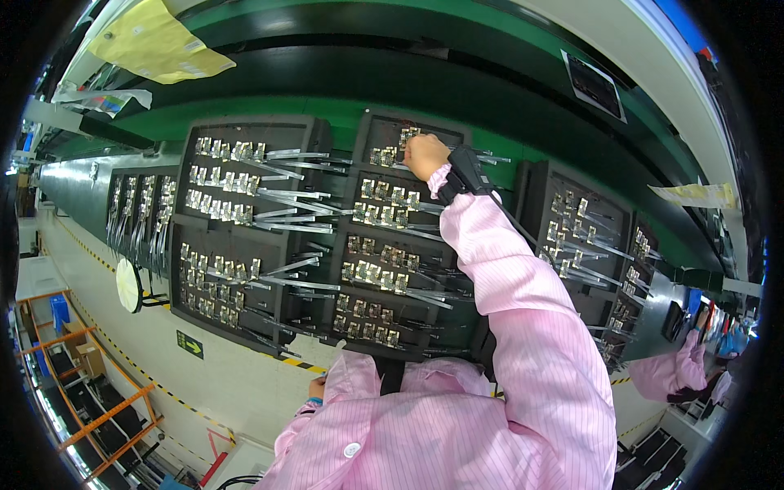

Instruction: The person assembles small metal and plastic components by hand, placing them on a tray.

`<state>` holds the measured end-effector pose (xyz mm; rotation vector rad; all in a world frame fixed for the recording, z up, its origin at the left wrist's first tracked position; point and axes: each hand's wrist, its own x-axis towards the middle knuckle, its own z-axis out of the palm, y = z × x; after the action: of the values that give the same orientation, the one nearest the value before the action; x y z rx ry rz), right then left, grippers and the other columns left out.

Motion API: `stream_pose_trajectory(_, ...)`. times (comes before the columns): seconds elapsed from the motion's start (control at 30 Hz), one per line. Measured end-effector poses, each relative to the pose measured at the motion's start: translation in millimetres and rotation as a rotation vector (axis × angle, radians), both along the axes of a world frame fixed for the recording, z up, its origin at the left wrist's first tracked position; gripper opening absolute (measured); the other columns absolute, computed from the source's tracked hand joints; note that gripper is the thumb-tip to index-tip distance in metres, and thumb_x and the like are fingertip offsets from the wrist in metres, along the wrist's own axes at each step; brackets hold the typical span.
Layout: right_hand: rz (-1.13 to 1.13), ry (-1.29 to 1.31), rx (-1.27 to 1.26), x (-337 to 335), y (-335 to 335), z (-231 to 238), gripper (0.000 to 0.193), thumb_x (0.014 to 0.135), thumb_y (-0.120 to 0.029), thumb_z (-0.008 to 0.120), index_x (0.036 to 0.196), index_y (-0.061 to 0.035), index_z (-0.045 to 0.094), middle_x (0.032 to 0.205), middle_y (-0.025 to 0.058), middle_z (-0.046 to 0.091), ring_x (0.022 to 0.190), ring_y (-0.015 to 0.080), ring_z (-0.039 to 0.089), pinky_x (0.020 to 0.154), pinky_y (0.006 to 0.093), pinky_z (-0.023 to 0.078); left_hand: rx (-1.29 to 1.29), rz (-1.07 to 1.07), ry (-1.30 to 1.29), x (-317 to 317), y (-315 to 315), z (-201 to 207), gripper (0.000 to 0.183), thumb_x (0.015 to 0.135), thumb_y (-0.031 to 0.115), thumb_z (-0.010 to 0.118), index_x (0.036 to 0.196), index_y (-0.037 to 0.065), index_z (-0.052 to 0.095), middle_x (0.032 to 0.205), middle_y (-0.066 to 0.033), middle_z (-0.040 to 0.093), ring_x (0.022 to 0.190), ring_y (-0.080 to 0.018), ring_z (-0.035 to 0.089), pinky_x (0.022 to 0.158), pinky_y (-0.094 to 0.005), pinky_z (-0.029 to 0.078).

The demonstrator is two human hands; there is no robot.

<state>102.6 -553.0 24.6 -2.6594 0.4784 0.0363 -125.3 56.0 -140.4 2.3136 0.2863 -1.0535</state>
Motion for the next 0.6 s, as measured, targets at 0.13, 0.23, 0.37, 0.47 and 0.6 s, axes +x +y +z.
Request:
stream_pose_trajectory(0.13,-0.034,0.082,-0.066,-6,1,6,0.007,0.069,-0.012,0.068,0.071,-0.0081,0.063,0.082,0.0098,0.063,0.089,0.0296,0.057,0.077,0.0393,0.046,-0.013,0.003,0.029,-1,5,-5,0.032,0.074,0.032,0.065,0.079,0.001,0.065,0.066,-0.0231,0.059,0.064,-0.0362,0.061,0.058,-0.0381,0.045)
stream_pose_trajectory(0.23,-0.053,0.081,-0.114,-9,0,1,0.007,0.070,-0.012,0.067,0.072,-0.0076,0.062,0.084,0.0096,0.063,0.090,0.0298,0.055,0.079,0.0394,0.045,-0.017,0.011,0.020,-7,15,-23,0.032,0.074,0.032,0.065,0.078,0.001,0.065,0.066,-0.0229,0.059,0.063,-0.0360,0.061,0.058,-0.0378,0.045)
stream_pose_trajectory(0.37,-0.078,0.040,-0.086,-11,-2,6,0.006,0.073,-0.011,0.063,0.073,-0.0061,0.060,0.084,0.0095,0.062,0.090,0.0304,0.054,0.080,0.0393,0.045,-0.043,0.008,-0.005,-9,21,-31,0.032,0.074,0.032,0.065,0.078,0.001,0.065,0.066,-0.0227,0.059,0.063,-0.0358,0.061,0.057,-0.0377,0.045)
stream_pose_trajectory(0.47,-0.073,-0.042,-0.073,-12,-3,17,0.006,0.074,-0.012,0.062,0.073,-0.0065,0.060,0.083,0.0094,0.062,0.088,0.0299,0.055,0.079,0.0399,0.044,-0.016,-0.006,0.017,-4,15,-22,0.031,0.074,0.032,0.065,0.078,0.001,0.066,0.067,-0.0226,0.060,0.065,-0.0357,0.061,0.058,-0.0379,0.046)
stream_pose_trajectory(0.6,-0.042,-0.050,-0.026,-12,-9,28,0.006,0.075,-0.013,0.062,0.074,-0.0067,0.060,0.083,0.0088,0.062,0.088,0.0287,0.054,0.078,0.0400,0.043,-0.003,-0.046,0.024,5,3,-7,0.031,0.075,0.032,0.065,0.081,0.001,0.066,0.070,-0.0223,0.061,0.068,-0.0354,0.062,0.060,-0.0378,0.046)
